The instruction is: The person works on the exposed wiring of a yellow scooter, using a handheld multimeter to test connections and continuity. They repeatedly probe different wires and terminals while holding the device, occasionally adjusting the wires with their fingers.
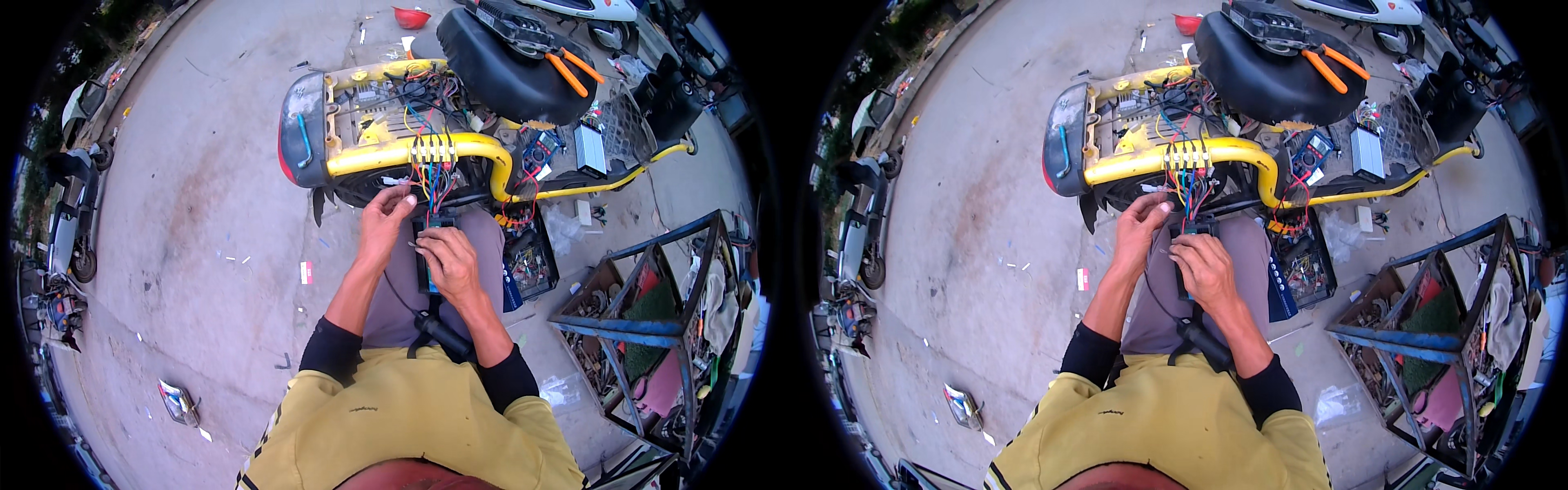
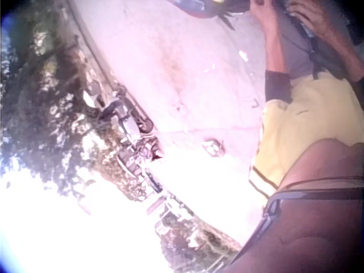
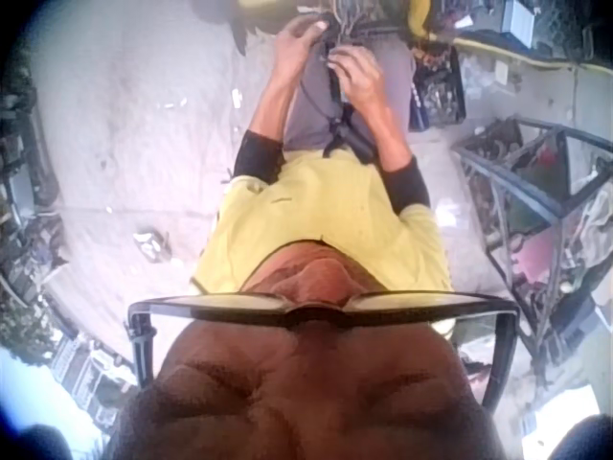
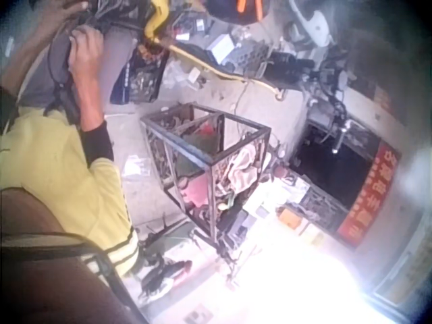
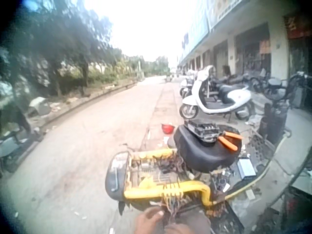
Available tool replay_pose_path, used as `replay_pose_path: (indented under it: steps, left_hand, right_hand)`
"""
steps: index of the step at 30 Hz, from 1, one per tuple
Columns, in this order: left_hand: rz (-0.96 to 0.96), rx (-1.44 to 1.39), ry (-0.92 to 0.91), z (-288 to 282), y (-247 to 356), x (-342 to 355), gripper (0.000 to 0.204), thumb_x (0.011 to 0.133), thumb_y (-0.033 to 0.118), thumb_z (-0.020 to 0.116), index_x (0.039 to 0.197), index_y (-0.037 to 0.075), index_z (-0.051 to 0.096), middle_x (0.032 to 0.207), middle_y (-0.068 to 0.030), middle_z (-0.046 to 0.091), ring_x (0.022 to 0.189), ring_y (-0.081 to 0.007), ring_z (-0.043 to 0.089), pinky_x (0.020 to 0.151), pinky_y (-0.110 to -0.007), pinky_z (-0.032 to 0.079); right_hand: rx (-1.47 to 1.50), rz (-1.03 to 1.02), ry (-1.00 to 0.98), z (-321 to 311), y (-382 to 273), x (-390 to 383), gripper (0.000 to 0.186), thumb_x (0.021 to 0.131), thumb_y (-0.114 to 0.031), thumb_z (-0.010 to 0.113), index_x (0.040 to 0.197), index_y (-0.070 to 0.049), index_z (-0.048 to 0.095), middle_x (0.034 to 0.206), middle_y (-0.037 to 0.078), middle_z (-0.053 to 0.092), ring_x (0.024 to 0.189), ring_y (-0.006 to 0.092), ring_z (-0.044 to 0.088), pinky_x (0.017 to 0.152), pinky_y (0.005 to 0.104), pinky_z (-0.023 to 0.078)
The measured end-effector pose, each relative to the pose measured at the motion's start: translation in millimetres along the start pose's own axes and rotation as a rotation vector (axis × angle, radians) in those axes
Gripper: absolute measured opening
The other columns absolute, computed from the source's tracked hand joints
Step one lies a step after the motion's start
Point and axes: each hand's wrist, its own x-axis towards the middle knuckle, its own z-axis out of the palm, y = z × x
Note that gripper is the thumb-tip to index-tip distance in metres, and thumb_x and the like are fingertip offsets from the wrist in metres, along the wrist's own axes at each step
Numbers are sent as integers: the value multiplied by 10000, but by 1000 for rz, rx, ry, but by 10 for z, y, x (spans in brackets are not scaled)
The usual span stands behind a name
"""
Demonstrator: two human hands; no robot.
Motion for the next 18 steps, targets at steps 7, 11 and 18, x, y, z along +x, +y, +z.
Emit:
replay_pose_path:
  steps: [7,11,18]
  left_hand:
    - [208,159,15,-22,67,171,147,977,95,738,1055,-20,786,881,-31,733,812,-92,646,769,-267,522]
    - [132,279,-50,-138,144,106,143,991,61,701,1064,-39,774,885,-49,747,816,-96,671,762,-272,522]
    - [218,481,-76,-219,43,214,183,987,111,718,1078,-40,766,874,-63,762,817,-112,694,763,-299,552]
  right_hand:
    - [-30,-10,-23,-10,43,-18,202,787,11,815,966,-21,725,1045,94,722,954,300,691,833,409,548]
    - [-18,9,-9,-20,57,-26,201,790,12,813,969,-19,727,1049,95,722,960,301,689,840,409,546]
    - [-9,7,-10,-17,48,-24,198,797,9,809,977,-16,730,1048,95,723,960,301,688,840,412,545]
